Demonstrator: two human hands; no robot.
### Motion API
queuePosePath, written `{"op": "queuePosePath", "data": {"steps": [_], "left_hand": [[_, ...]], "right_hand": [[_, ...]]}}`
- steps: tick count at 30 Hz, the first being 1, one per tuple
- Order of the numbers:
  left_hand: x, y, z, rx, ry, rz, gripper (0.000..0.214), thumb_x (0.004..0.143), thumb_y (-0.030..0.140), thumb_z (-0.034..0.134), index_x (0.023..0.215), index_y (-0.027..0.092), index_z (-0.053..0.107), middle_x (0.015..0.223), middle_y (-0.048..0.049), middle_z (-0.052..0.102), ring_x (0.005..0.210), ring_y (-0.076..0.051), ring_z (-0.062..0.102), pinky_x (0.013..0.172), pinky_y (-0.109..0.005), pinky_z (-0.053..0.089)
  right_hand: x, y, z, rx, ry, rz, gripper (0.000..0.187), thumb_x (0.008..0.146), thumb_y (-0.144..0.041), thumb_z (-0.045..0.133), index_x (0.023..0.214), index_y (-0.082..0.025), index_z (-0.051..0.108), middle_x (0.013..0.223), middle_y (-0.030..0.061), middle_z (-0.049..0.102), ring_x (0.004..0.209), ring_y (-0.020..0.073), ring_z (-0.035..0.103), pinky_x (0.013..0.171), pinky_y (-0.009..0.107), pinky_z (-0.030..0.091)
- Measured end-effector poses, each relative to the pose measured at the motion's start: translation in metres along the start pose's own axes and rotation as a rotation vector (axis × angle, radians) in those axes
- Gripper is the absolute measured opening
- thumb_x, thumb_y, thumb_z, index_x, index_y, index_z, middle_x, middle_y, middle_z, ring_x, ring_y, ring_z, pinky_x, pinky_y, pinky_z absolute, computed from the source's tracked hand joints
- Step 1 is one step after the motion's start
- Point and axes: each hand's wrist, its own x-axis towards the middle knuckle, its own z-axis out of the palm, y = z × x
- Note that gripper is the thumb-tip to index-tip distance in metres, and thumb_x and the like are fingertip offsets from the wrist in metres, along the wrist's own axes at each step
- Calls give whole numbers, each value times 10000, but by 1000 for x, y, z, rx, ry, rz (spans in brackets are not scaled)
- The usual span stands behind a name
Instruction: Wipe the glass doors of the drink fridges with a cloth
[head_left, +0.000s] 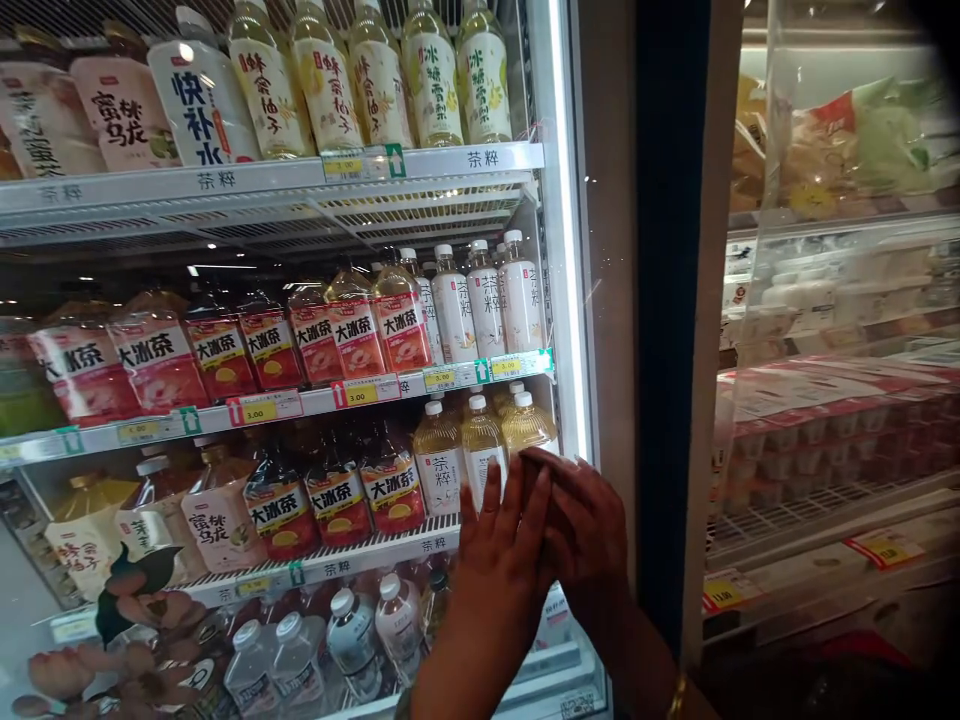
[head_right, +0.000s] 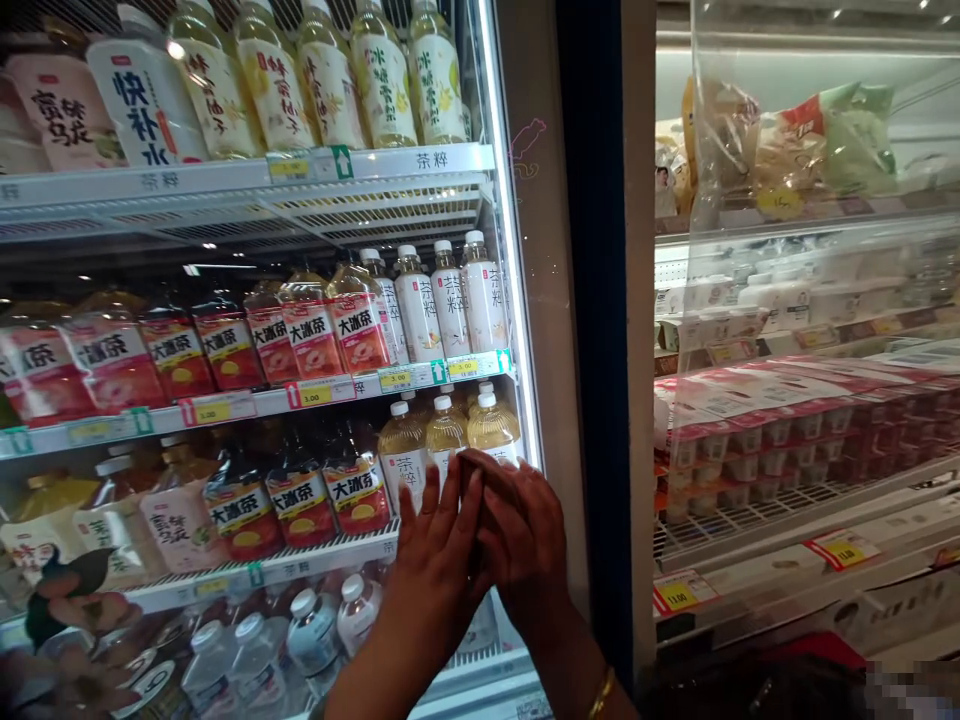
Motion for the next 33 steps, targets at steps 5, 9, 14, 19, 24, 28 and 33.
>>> {"op": "queuePosePath", "data": {"steps": [5,9,14,19,24,28,33], "left_hand": [[-19,-11,-22,-3,-46,-47,817,995,368,622,1671,191,199,1755,-134,149,1644,-287,14,1322,-516,-62],[-19,-25,-34,-22,28,-139,774,1035,361,541,1682,206,144,1765,-146,57,1642,-299,-41,1315,-545,-69],[-21,-53,-45,-65,53,-167,693,1079,509,264,1685,200,132,1773,-133,2,1640,-301,-76,1302,-551,-116],[-26,-69,-52,-34,60,-204,671,1081,503,287,1682,227,168,1776,-113,22,1643,-300,-61,1304,-557,-108],[-30,-70,-52,-11,36,-180,682,1074,494,342,1681,234,172,1775,-109,20,1644,-311,-45,1305,-552,-119],[-32,-70,-53,6,14,-170,683,1076,471,356,1679,202,181,1773,-123,17,1643,-304,-55,1309,-518,-123],[-33,-71,-55,23,-4,-179,679,1079,454,361,1679,192,179,1773,-116,30,1645,-280,-41,1318,-480,-110]], "right_hand": [[17,7,-7,-78,34,24,399,946,-151,571,1323,-276,614,1316,92,654,1242,259,622,1019,491,545],[41,-22,9,-96,102,172,428,975,-186,513,1386,-274,594,1338,101,637,1245,263,592,1035,489,514],[20,-71,43,-47,40,53,520,968,-363,579,1457,-193,526,1373,155,626,1328,324,570,1096,545,510],[1,-49,33,-133,18,-59,499,885,-329,691,1367,-264,578,1381,107,592,1378,322,544,1141,573,511],[23,-26,21,-206,135,207,663,870,-313,687,1502,-224,506,1589,173,448,1447,383,483,1145,648,477],[21,-52,38,-136,77,39,568,900,-244,628,1460,-225,536,1479,127,569,1428,313,516,1207,579,444],[16,-58,38,5,-41,-151,346,924,-240,658,1270,-250,639,1353,70,640,1364,255,570,1231,499,439]]}}
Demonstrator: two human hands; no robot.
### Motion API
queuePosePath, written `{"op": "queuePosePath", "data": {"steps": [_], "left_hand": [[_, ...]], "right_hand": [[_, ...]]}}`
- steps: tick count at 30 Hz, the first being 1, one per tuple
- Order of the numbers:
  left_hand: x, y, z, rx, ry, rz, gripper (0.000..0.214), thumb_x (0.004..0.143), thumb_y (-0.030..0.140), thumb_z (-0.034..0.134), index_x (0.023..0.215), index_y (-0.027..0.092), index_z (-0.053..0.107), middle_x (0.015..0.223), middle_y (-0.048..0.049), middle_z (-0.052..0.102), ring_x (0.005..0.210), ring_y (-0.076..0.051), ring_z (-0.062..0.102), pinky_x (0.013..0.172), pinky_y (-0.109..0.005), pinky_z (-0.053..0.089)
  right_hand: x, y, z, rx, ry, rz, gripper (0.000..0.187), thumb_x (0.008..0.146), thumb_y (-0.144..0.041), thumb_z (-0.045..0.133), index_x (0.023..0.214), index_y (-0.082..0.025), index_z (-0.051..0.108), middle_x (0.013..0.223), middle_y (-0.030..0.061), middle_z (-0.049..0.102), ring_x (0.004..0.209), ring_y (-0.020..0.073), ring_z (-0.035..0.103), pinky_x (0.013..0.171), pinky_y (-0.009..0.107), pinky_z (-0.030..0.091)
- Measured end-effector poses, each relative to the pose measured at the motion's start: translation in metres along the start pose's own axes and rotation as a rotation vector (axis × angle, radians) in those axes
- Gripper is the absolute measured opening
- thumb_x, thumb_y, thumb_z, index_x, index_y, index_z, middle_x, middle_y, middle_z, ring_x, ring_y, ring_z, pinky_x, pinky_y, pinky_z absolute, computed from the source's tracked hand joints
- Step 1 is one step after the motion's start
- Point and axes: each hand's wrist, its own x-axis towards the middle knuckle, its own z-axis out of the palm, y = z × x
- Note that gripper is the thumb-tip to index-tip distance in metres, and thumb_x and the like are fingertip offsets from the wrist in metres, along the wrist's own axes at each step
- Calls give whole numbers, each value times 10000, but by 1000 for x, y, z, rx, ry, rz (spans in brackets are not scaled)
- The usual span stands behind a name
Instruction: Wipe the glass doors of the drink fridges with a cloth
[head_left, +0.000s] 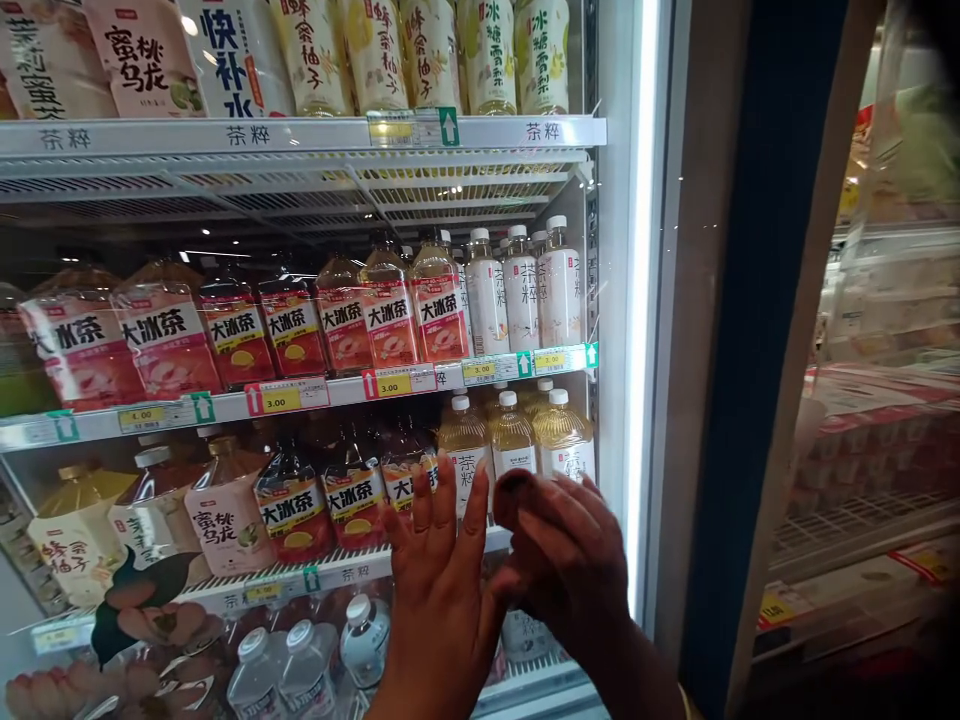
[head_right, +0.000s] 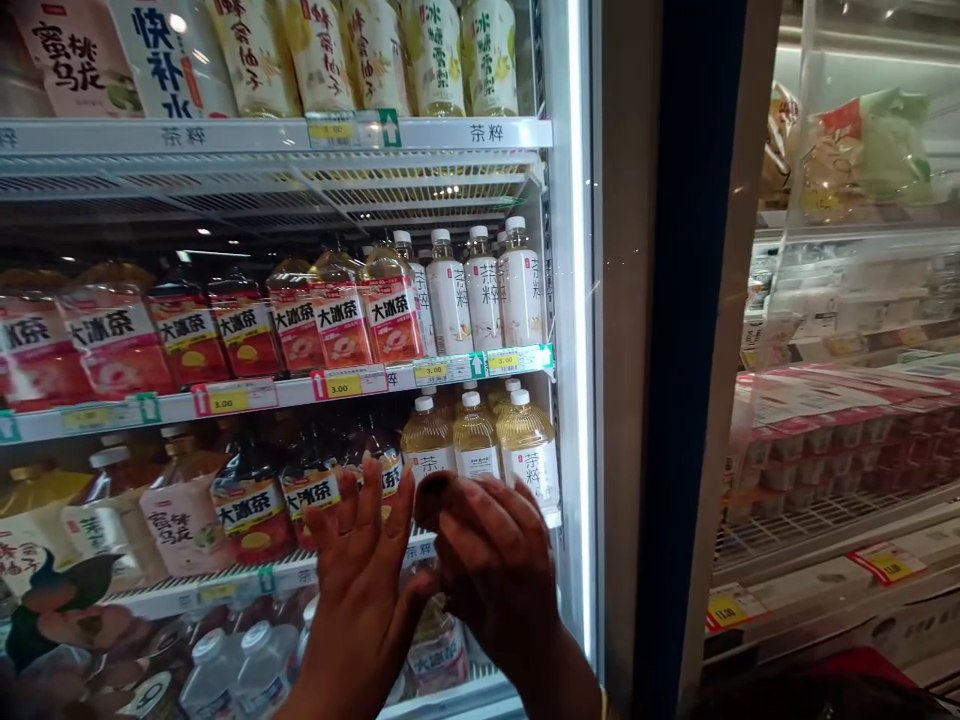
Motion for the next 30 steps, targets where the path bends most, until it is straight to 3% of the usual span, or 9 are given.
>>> {"op": "queuePosePath", "data": {"steps": [2,4,7,11,16,19,25,27,30], "left_hand": [[-1,0,1,7,9,-6,681,1077,454,375,1680,205,178,1772,-110,62,1645,-278,-27,1321,-482,-102],[-3,1,4,32,11,-26,689,1071,448,414,1680,224,180,1769,-99,89,1645,-274,-15,1325,-480,-92],[-4,2,11,60,43,-64,720,1063,399,476,1683,238,146,1760,-76,142,1645,-236,32,1340,-459,-45],[-4,0,20,79,138,-107,774,1049,363,522,1684,240,96,1760,-50,106,1644,-209,33,1344,-455,-33],[-4,-4,14,60,127,-173,771,1041,375,533,1680,302,108,1770,-40,-55,1641,-260,-80,1307,-535,-114],[-4,-7,12,37,141,-198,733,1048,383,512,1678,297,146,1775,-66,-24,1644,-268,-58,1304,-553,-105],[-3,-7,19,65,208,-208,735,1045,467,490,1675,318,141,1778,-41,-5,1646,-255,-37,1315,-536,-85],[-3,-7,20,76,215,-204,741,1042,460,501,1674,318,142,1778,-44,5,1647,-255,-25,1317,-534,-79],[-3,-9,19,78,214,-193,713,1052,401,488,1674,322,147,1777,-42,4,1647,-252,-33,1319,-530,-76]], "right_hand": [[3,13,-9,-54,54,89,387,901,-250,674,1287,-244,640,1410,84,614,1372,277,561,1208,520,455],[8,25,-17,-132,126,265,474,873,-265,679,1344,-242,627,1480,101,575,1385,310,551,1177,549,470],[16,27,-17,-175,189,455,557,850,-261,679,1401,-227,600,1529,125,540,1412,352,528,1168,603,456],[20,-1,2,-91,111,227,423,905,-268,650,1319,-186,631,1450,127,593,1401,302,535,1220,548,416],[20,-21,14,64,47,18,243,923,-144,671,1161,-183,698,1270,70,680,1315,237,589,1229,460,420],[20,-7,4,40,59,43,243,916,-167,686,1159,-177,698,1301,91,670,1317,257,596,1211,492,438],[16,15,-14,-136,139,342,457,893,-332,716,1320,-186,644,1502,145,569,1441,335,508,1200,563,431],[16,7,-7,-109,89,288,419,913,-338,680,1301,-181,656,1469,147,593,1426,331,528,1206,565,430],[16,-10,11,-3,59,52,271,901,-270,705,1165,-207,716,1305,87,698,1299,261,637,1201,483,471]]}}
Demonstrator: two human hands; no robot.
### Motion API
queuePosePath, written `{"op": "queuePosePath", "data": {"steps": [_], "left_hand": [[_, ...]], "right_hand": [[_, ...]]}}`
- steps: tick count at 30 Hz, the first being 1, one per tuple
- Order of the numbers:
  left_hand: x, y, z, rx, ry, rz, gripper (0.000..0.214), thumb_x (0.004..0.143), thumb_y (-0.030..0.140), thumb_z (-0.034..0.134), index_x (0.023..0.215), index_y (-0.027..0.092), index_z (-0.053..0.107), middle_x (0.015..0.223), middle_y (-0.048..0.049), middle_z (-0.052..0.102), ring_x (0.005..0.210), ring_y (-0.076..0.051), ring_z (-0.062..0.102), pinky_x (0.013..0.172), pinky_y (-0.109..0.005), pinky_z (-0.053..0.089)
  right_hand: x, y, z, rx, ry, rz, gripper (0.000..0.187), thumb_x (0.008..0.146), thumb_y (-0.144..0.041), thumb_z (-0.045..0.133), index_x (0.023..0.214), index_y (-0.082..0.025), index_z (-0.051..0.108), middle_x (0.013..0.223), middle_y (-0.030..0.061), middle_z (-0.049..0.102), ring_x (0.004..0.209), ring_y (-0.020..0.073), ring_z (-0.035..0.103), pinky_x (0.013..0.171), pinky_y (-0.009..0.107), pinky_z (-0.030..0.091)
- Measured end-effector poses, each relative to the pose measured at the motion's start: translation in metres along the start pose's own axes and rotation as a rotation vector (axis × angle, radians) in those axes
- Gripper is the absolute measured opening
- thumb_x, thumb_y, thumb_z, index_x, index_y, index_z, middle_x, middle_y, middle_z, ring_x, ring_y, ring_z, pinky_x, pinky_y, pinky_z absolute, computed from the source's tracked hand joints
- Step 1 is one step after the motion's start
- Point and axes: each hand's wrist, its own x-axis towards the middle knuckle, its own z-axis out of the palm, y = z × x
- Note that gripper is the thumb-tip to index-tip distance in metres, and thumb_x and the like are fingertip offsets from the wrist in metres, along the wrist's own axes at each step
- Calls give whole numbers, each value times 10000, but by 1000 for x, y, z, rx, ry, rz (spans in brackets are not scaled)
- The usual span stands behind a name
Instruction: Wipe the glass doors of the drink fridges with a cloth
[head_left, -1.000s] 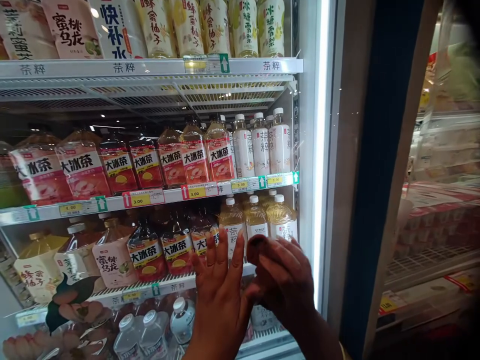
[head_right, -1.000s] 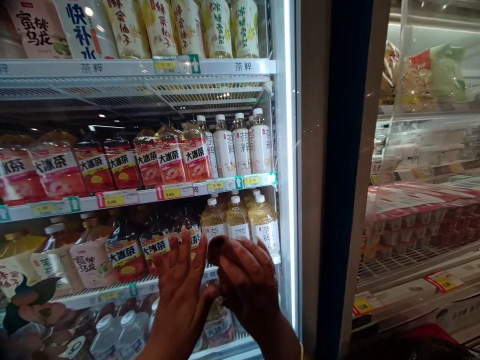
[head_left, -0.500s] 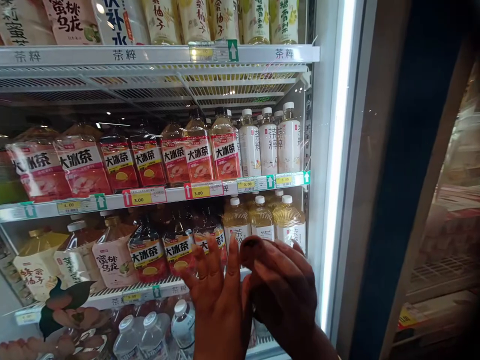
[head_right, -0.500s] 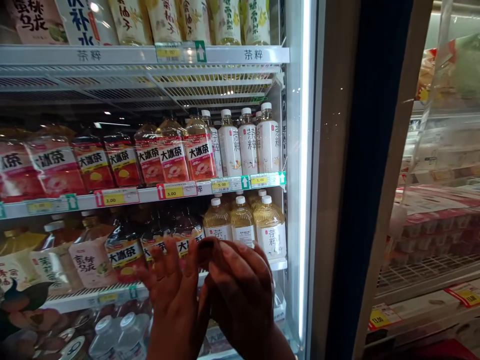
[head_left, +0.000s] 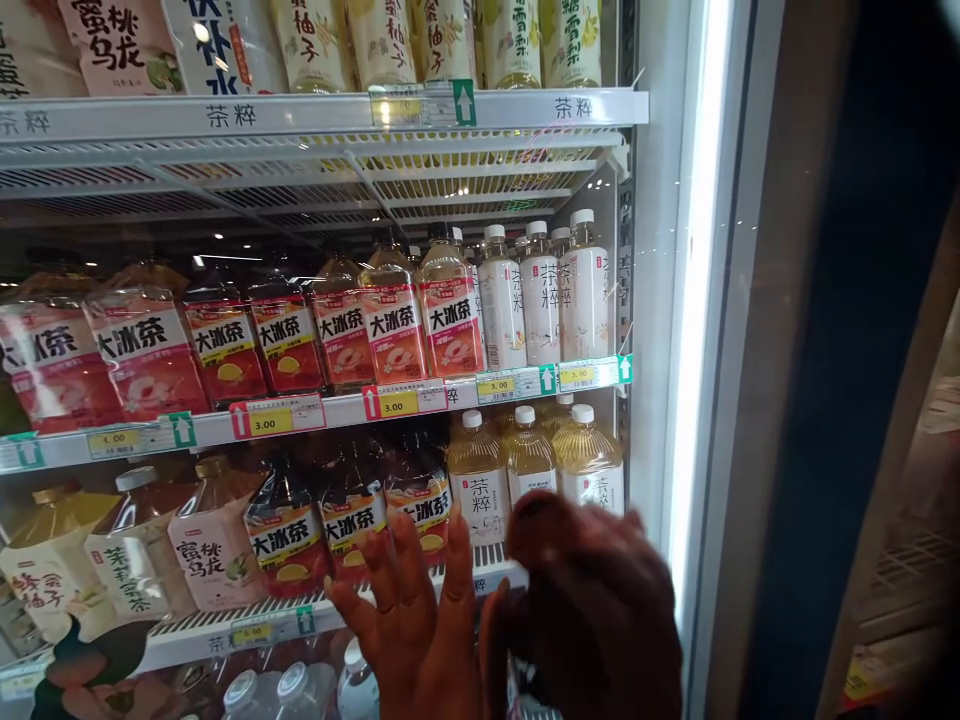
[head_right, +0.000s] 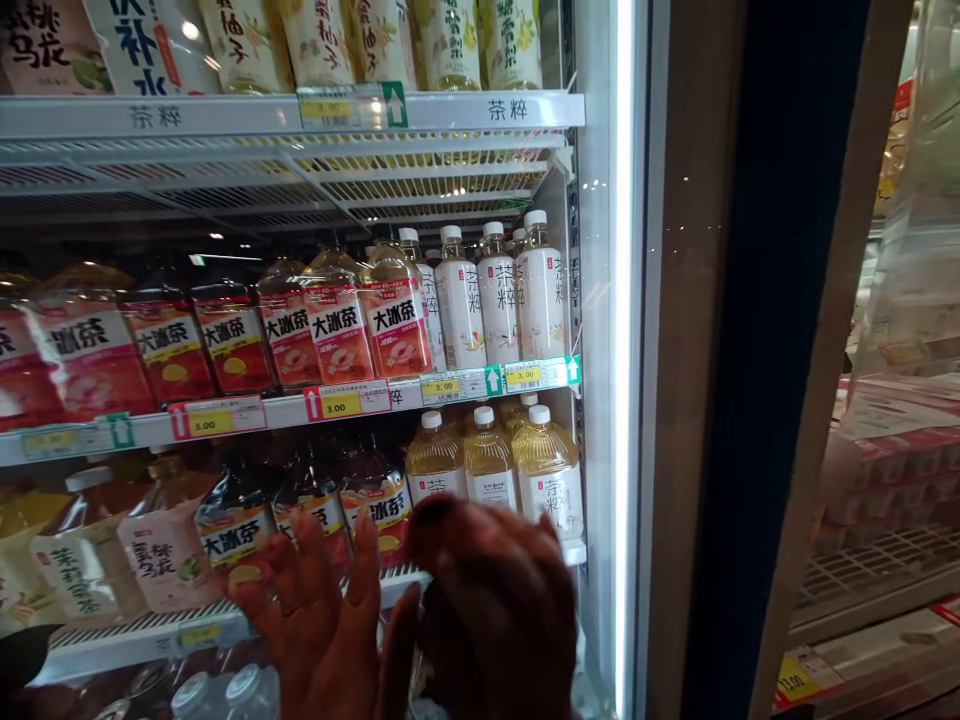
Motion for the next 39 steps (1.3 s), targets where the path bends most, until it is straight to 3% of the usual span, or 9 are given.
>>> {"op": "queuePosePath", "data": {"steps": [3,7,10,17,21,25,28,34,39], "left_hand": [[0,-3,1,4,3,11,695,1062,379,460,1675,330,135,1777,-20,-21,1646,-233,-53,1318,-511,-95],[0,-8,6,35,43,64,691,1061,343,476,1670,316,150,1771,13,22,1646,-195,-21,1324,-504,-96],[-1,-11,10,60,76,123,698,1047,295,514,1662,305,184,1762,32,75,1644,-177,15,1333,-494,-73],[-4,-11,8,51,89,115,653,1060,201,457,1654,318,213,1754,46,122,1640,-166,85,1347,-482,-36],[-3,-8,7,9,65,105,641,1064,246,475,1652,324,232,1758,39,109,1644,-182,55,1340,-488,-51],[-3,-7,7,28,54,101,721,1021,226,568,1653,319,232,1755,24,101,1644,-205,50,1334,-493,-60],[-4,-8,7,51,42,117,761,1001,224,605,1656,308,228,1750,9,86,1643,-227,45,1334,-507,-54],[-3,-8,3,40,42,139,696,1036,186,516,1660,272,218,1752,2,82,1643,-205,28,1336,-484,-60],[-2,-6,5,24,47,117,728,1012,203,578,1654,276,244,1756,-8,103,1644,-227,44,1337,-493,-59]], "right_hand": [[-2,-7,10,45,75,-63,176,895,-264,738,1070,-247,746,1176,17,752,1161,205,700,1169,426,514],[-2,6,-6,-4,147,216,355,887,-272,745,1239,-243,713,1358,63,692,1198,266,689,1064,477,583],[2,9,-14,-71,105,300,445,901,-300,722,1334,-205,677,1506,102,589,1307,304,630,1020,454,598],[4,-20,20,96,156,49,74,907,-228,728,962,-251,772,1055,-6,782,1110,188,713,1082,392,552],[11,-7,0,149,-32,-30,56,930,-234,704,962,-222,748,1101,28,779,1129,200,709,1056,417,560],[24,7,-23,47,-19,83,215,880,-162,724,1089,-206,710,1223,72,728,1198,246,669,1037,467,563],[25,-1,-18,-10,-25,140,286,882,-158,695,1163,-210,685,1297,84,689,1263,260,628,1088,496,536],[9,-11,-7,233,-156,-62,167,926,-168,661,1065,-223,735,1191,31,754,1176,212,660,1025,438,571],[17,12,-27,106,-33,92,208,849,-104,727,1038,-193,719,1221,64,727,1155,244,677,987,458,569]]}}
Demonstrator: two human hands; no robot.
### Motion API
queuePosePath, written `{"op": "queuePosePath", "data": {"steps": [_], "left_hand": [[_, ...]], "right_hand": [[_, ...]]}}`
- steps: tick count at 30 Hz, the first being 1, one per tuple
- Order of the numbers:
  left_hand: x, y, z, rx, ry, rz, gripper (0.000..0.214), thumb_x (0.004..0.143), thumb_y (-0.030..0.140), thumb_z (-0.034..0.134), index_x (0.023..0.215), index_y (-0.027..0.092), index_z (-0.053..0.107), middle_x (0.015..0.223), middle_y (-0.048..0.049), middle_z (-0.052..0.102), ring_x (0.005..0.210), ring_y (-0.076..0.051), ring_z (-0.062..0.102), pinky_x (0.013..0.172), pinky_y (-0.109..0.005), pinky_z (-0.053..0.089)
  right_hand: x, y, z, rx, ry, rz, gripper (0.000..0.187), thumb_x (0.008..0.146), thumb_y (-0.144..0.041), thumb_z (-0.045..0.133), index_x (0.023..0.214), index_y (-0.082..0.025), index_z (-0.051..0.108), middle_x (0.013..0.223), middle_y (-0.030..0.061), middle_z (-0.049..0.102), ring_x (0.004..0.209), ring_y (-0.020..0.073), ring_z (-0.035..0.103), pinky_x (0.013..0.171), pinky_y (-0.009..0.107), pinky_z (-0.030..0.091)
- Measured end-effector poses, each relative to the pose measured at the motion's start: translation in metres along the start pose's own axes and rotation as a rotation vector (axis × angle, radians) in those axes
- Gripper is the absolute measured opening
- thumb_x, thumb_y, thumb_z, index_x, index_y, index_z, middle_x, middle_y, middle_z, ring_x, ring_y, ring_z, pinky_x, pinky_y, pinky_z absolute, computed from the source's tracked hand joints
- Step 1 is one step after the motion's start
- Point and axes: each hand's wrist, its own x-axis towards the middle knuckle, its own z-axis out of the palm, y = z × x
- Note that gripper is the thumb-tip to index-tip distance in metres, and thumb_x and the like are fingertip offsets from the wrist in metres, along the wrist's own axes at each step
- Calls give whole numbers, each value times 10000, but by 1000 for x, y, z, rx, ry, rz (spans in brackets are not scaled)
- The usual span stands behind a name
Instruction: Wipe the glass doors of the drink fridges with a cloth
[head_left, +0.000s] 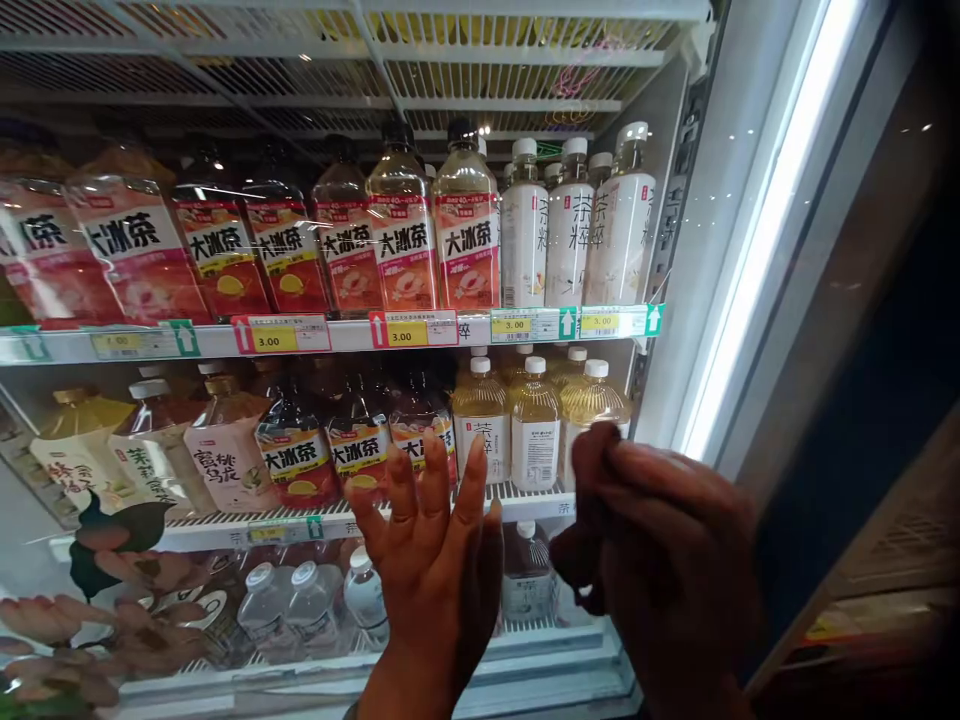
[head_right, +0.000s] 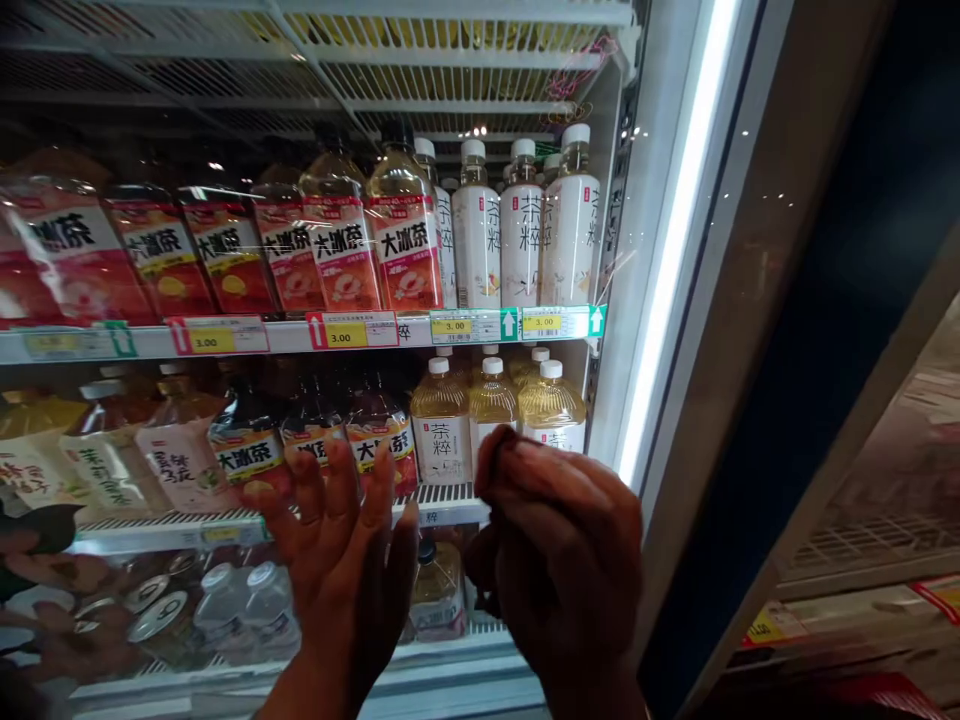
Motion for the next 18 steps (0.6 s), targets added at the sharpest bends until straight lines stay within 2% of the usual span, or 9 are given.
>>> {"op": "queuePosePath", "data": {"steps": [3,8,10,12,15,18], "left_hand": [[-2,1,4,33,41,-5,701,1021,223,564,1651,279,261,1755,-2,125,1643,-225,63,1344,-481,-34],[-8,-1,5,2,56,-15,609,1073,266,426,1655,288,247,1746,-18,165,1641,-233,97,1341,-537,-6],[-7,-2,4,2,46,-6,624,1065,240,447,1654,289,247,1747,-15,151,1641,-232,95,1341,-534,-3],[-6,-3,4,23,22,3,684,1037,210,520,1654,293,238,1749,-9,130,1644,-214,66,1344,-510,-17],[-3,-2,5,40,38,-2,742,1009,188,584,1652,306,233,1746,-2,134,1643,-193,64,1344,-492,-22],[-3,-1,5,32,58,-6,739,1003,173,592,1646,308,253,1742,7,149,1642,-193,84,1346,-494,-14]], "right_hand": [[6,-7,7,-64,52,61,269,857,-92,709,1103,-199,710,1258,78,698,1203,248,651,1022,458,551],[1,-29,35,181,-34,-119,94,942,-172,642,936,-187,735,1099,56,744,1079,213,666,946,409,591],[1,-27,33,207,-53,-138,116,943,-156,637,875,-182,727,1078,51,748,1055,203,672,921,393,592],[3,-18,24,176,-47,-121,57,910,-134,678,899,-169,722,1096,59,740,1068,212,682,916,396,589],[7,-8,12,57,80,-8,154,852,-88,723,985,-165,715,1173,80,709,1111,226,682,930,397,582],[7,-12,18,-14,127,55,205,858,-94,707,1039,-190,715,1220,88,699,1156,243,675,950,417,585]]}}
